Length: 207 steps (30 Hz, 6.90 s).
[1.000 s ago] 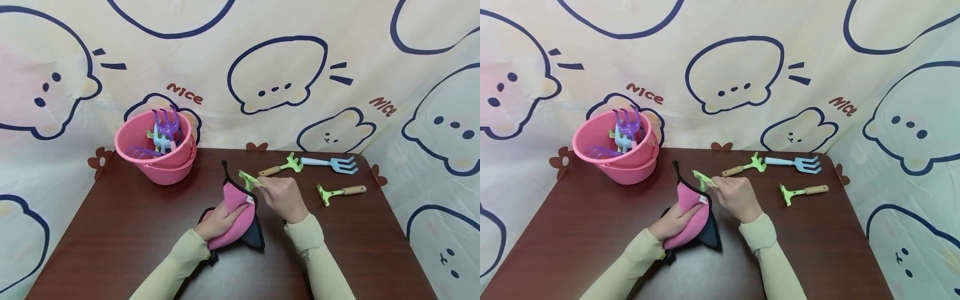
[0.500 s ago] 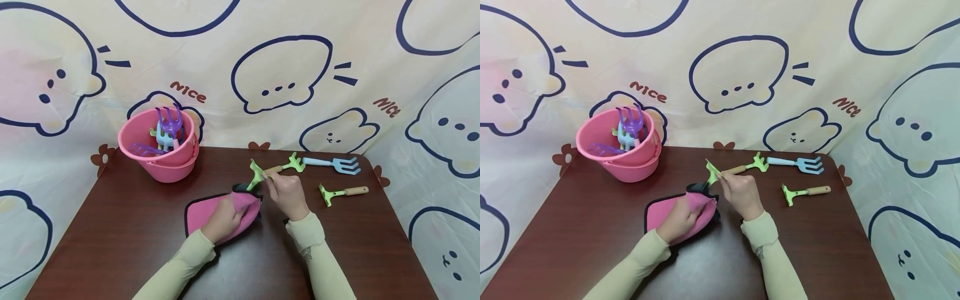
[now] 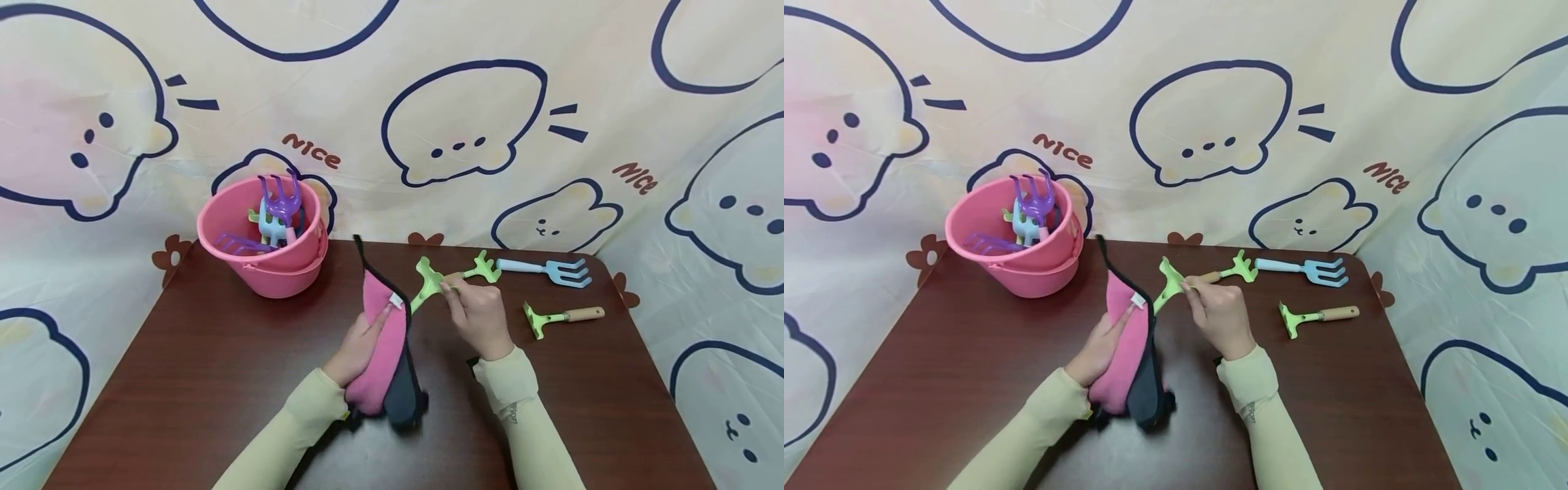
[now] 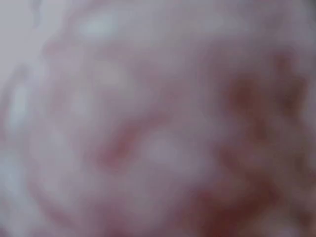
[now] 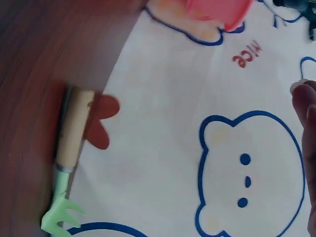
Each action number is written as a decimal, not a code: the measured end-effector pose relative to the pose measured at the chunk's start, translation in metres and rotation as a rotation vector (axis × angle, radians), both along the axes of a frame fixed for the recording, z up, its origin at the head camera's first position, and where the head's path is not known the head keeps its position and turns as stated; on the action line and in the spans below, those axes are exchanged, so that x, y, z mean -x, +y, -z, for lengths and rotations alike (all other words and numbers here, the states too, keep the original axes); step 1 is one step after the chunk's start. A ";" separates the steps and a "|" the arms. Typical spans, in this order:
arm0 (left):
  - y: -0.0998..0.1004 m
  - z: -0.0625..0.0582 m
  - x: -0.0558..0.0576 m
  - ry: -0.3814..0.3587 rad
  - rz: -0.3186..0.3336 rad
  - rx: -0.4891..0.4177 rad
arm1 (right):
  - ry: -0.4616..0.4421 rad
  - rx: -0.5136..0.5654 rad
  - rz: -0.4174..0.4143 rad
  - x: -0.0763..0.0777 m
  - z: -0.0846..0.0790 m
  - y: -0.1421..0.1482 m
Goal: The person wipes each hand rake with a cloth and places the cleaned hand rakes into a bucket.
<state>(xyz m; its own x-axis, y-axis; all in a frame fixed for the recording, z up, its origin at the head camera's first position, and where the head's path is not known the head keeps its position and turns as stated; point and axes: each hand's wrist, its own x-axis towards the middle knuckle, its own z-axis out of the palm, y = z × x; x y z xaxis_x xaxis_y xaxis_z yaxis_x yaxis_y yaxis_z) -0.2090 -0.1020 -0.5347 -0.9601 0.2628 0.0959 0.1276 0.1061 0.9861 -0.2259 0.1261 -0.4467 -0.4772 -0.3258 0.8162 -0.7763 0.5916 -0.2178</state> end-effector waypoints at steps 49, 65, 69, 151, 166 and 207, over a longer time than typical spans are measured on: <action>-0.037 -0.020 0.003 -0.097 0.162 0.357 | -0.665 0.397 0.281 0.027 0.014 0.041; -0.056 0.004 0.000 0.052 0.345 0.407 | -0.111 -0.170 0.496 0.085 -0.059 -0.116; -0.058 0.016 0.003 0.134 0.339 0.414 | -0.140 -0.477 0.580 0.095 -0.071 -0.171; -0.003 -0.055 0.014 0.205 -0.187 -0.081 | -0.592 0.075 -0.068 -0.003 0.022 -0.046; -0.019 -0.051 0.017 1.045 -0.479 0.434 | -0.510 -0.027 -0.099 -0.015 0.006 -0.049; -0.015 -0.059 0.010 0.916 -0.680 0.611 | -0.089 -0.452 0.089 -0.031 0.005 -0.064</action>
